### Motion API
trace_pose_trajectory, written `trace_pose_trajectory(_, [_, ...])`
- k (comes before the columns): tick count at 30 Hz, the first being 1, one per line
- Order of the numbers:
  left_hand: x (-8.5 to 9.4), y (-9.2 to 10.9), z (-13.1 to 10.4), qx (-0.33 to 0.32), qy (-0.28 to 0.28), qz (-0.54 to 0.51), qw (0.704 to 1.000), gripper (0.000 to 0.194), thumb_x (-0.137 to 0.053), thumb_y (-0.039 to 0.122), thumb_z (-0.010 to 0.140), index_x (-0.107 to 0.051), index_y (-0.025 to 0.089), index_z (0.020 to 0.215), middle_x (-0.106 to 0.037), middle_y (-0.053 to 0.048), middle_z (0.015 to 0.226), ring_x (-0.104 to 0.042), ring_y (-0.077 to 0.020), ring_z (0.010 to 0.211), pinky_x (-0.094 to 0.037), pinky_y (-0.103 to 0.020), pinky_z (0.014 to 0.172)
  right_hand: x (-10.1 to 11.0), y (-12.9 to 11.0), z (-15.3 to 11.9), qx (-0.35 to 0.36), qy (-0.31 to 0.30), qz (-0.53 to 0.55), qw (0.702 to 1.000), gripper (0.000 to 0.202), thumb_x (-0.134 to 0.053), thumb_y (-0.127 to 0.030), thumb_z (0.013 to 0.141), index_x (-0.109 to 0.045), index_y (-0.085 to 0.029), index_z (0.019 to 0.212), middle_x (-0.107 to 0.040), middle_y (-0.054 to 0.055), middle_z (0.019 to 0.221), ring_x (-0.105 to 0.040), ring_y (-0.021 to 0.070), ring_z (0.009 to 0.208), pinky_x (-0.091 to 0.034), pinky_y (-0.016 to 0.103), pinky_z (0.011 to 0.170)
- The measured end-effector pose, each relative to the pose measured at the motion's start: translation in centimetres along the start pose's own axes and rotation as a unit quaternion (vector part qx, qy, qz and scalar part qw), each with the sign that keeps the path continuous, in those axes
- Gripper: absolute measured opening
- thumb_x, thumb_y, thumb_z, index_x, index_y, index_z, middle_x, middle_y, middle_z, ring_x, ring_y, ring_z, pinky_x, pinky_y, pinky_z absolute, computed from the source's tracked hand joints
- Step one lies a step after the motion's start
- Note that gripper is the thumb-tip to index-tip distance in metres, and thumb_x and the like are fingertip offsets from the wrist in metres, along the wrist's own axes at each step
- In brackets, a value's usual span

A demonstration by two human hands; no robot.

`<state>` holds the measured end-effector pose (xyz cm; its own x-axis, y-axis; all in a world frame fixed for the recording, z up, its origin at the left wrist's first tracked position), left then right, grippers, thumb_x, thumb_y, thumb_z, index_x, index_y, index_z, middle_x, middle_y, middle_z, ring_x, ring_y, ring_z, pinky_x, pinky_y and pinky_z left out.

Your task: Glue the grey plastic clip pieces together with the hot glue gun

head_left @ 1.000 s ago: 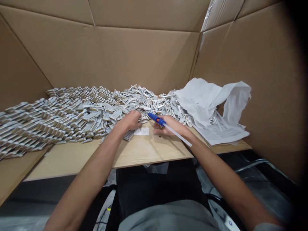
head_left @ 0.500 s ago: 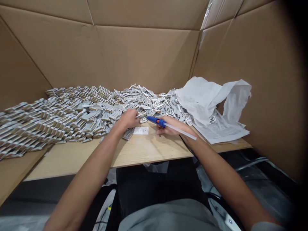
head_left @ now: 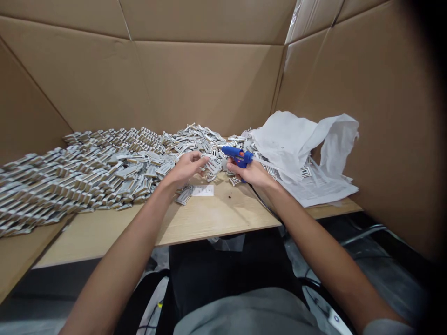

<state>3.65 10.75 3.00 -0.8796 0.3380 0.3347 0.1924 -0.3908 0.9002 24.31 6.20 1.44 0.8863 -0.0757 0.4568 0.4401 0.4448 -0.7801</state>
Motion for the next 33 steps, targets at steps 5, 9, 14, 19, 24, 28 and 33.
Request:
trace_pose_trajectory(5, [-1.9, -0.8, -0.4, 0.012, -0.094, -0.124, 0.988, 0.023, -0.071, 0.04, 0.09, -0.065, 0.023, 0.104, -0.066, -0.006, 0.09, -0.061, -0.0151, 0.066, -0.056, -0.033, 0.064, -1.0, 0.1, 0.0, -0.03, -0.029, 0.083, 0.996, 0.031, -0.068, -0.054, 0.092, -0.062, -0.025, 0.098, -0.072, 0.005, 0.088, -0.06, 0.0169, 0.065, -0.049, 0.033, 0.056])
trace_pose_trajectory(9, [-2.1, -1.0, -0.3, -0.001, -0.069, -0.105, 0.992, 0.023, -0.074, 0.038, 0.089, -0.066, 0.022, 0.103, -0.066, -0.004, 0.087, -0.062, -0.0138, 0.066, -0.055, -0.029, 0.062, -1.1, 0.4, 0.1, -0.054, 0.003, 0.136, 0.989, 0.029, -0.073, -0.049, 0.087, -0.065, -0.023, 0.096, -0.068, 0.003, 0.08, -0.059, 0.0158, 0.062, -0.05, 0.033, 0.058])
trace_pose_trajectory(14, [-1.5, -1.7, 0.1, 0.027, 0.035, -0.168, 0.985, 0.016, -0.076, 0.022, 0.086, -0.062, 0.018, 0.093, -0.071, -0.003, 0.086, -0.072, -0.016, 0.073, -0.06, -0.034, 0.078, -1.1, 0.3, -0.1, -0.062, 0.052, 0.11, 0.991, 0.028, -0.075, -0.043, 0.085, -0.073, -0.021, 0.101, -0.073, 0.005, 0.084, -0.064, 0.0171, 0.065, -0.055, 0.035, 0.065])
trace_pose_trajectory(19, [-1.8, -2.0, 0.0, 0.064, 0.05, -0.222, 0.972, 0.021, -0.077, 0.011, 0.083, -0.06, 0.018, 0.093, -0.076, -0.004, 0.087, -0.077, -0.018, 0.083, -0.061, -0.039, 0.093, -1.1, -0.4, -0.4, -0.03, 0.097, 0.06, 0.993, 0.024, -0.075, -0.04, 0.084, -0.074, -0.019, 0.094, -0.075, 0.007, 0.079, -0.068, 0.019, 0.064, -0.056, 0.035, 0.065])
trace_pose_trajectory(24, [-2.3, -2.2, 0.0, 0.067, 0.04, -0.232, 0.97, 0.031, -0.08, 0.011, 0.079, -0.057, 0.018, 0.099, -0.078, -0.006, 0.087, -0.078, -0.0189, 0.081, -0.061, -0.036, 0.091, -0.9, 0.2, -0.4, -0.041, 0.144, 0.083, 0.985, 0.022, -0.074, -0.04, 0.083, -0.072, -0.02, 0.092, -0.077, 0.008, 0.083, -0.072, 0.0222, 0.07, -0.057, 0.035, 0.067])
trace_pose_trajectory(28, [-2.8, -2.3, 0.1, 0.059, 0.027, -0.244, 0.968, 0.034, -0.082, 0.011, 0.076, -0.055, 0.018, 0.096, -0.078, -0.005, 0.083, -0.079, -0.0187, 0.078, -0.061, -0.032, 0.086, -0.6, 0.1, -0.4, -0.053, 0.17, 0.014, 0.984, 0.017, -0.075, -0.038, 0.082, -0.073, -0.021, 0.086, -0.076, 0.006, 0.078, -0.068, 0.0213, 0.066, -0.054, 0.035, 0.064])
trace_pose_trajectory(33, [-2.9, -2.1, 0.0, 0.057, 0.037, -0.243, 0.968, 0.038, -0.085, 0.012, 0.073, -0.052, 0.019, 0.092, -0.077, -0.004, 0.08, -0.078, -0.0187, 0.075, -0.061, -0.031, 0.08, -0.4, -0.8, -0.8, -0.037, 0.197, -0.036, 0.979, 0.017, -0.077, -0.037, 0.08, -0.07, -0.022, 0.08, -0.07, 0.003, 0.073, -0.057, 0.0173, 0.064, -0.045, 0.032, 0.06])
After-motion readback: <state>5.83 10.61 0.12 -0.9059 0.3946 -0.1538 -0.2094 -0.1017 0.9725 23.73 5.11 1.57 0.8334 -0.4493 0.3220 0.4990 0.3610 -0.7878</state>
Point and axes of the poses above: each hand's wrist, its own z-axis towards the middle knuckle, its own x-axis out of the back of the hand, y = z × x, the point moved 6 cm from there along z, towards the middle knuckle
